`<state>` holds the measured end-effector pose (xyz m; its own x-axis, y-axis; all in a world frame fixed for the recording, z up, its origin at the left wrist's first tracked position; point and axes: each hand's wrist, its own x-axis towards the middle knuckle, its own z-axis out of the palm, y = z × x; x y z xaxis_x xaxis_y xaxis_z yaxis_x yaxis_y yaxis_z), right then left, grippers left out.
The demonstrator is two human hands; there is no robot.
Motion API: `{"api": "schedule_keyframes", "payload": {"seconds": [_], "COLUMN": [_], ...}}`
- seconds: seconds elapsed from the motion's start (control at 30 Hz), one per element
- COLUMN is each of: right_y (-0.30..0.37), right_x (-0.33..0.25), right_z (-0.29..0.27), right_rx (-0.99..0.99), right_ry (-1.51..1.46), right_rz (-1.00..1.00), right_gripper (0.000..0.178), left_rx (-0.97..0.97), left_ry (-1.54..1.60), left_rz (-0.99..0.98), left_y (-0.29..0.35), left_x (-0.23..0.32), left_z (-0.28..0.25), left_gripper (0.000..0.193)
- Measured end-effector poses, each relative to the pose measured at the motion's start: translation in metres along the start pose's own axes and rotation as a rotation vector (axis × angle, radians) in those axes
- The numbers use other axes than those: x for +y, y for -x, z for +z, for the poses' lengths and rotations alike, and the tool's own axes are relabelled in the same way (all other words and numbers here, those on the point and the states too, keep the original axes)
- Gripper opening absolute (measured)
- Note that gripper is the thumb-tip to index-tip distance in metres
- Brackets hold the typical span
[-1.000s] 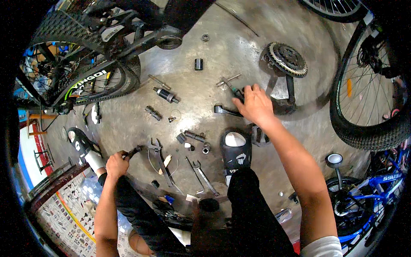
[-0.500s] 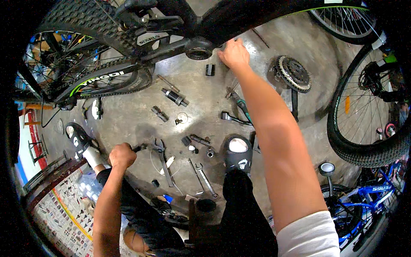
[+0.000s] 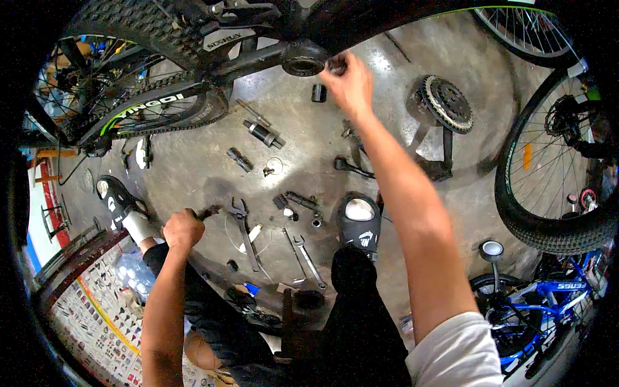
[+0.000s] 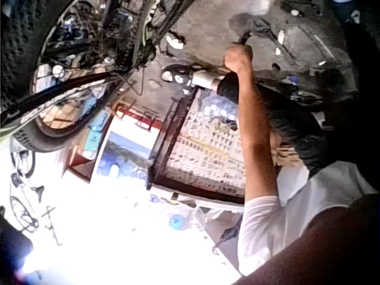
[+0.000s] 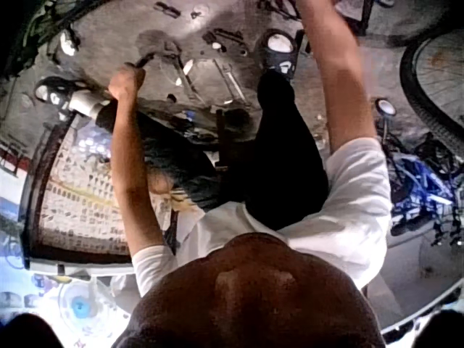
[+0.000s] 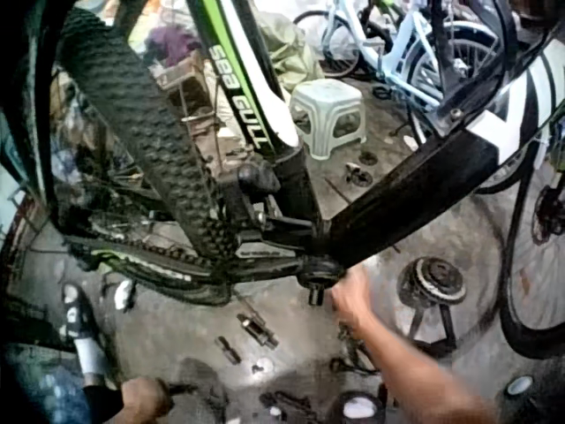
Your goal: The person uses a hammer and pliers to remove components from a bicycle's bottom bracket shell, then handles a cartridge bottom bracket and applies grease to it by hand before threading it back into the frame and tightening it with an adjustable wrench and a bottom bracket tool.
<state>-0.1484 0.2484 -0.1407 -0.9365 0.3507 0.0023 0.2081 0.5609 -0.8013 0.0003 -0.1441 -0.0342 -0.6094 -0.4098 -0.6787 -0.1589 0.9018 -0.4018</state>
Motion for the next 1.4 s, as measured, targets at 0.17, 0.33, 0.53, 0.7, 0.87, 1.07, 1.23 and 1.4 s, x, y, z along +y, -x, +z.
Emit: {"api": "schedule_keyframes", "payload": {"seconds": [0.17,0.33,0.53,0.7,0.87,1.07,1.23,1.4], "right_y": [0.123,0.172,0.179,0.179,0.177,0.189,0.208,0.225], "right_x": [-0.054,-0.054,-0.039,-0.020,-0.016,-0.025,-0.033,-0.040], "right_z": [-0.054,-0.085,-0.094,-0.098,-0.104,-0.098,-0.080,-0.069], "right_rx": [-0.252,-0.304,-0.316,-0.302,-0.345,-0.425,-0.588,-0.614], "right_ry": [-0.927,-1.337,-1.734,-1.733,-1.610,-1.469,-1.327,-1.144], "right_rz": [0.172,0.236,0.413,0.391,0.356,0.373,0.380,0.396], "right_gripper": [0.043,0.054,0.046,0.041,0.035,0.034,0.027,0.020], "left_rx": [0.083,0.072,0.127,0.222,0.355,0.484,0.688,0.775], "left_ry": [0.013,0.000,-0.087,-0.117,0.182,0.926,1.014,0.882], "left_rz": [0.024,0.037,0.067,0.122,0.092,0.441,0.757,0.742], "left_y": [0.005,0.004,0.012,0.013,0.054,0.142,0.161,0.149], "left_x": [-0.010,-0.003,0.008,-0.001,-0.041,0.045,0.137,0.145], "left_z": [0.002,0.000,0.003,0.035,0.150,0.093,-0.011,-0.004], "left_gripper": [0.030,0.031,0.030,0.027,0.060,0.054,0.054,0.048]}}
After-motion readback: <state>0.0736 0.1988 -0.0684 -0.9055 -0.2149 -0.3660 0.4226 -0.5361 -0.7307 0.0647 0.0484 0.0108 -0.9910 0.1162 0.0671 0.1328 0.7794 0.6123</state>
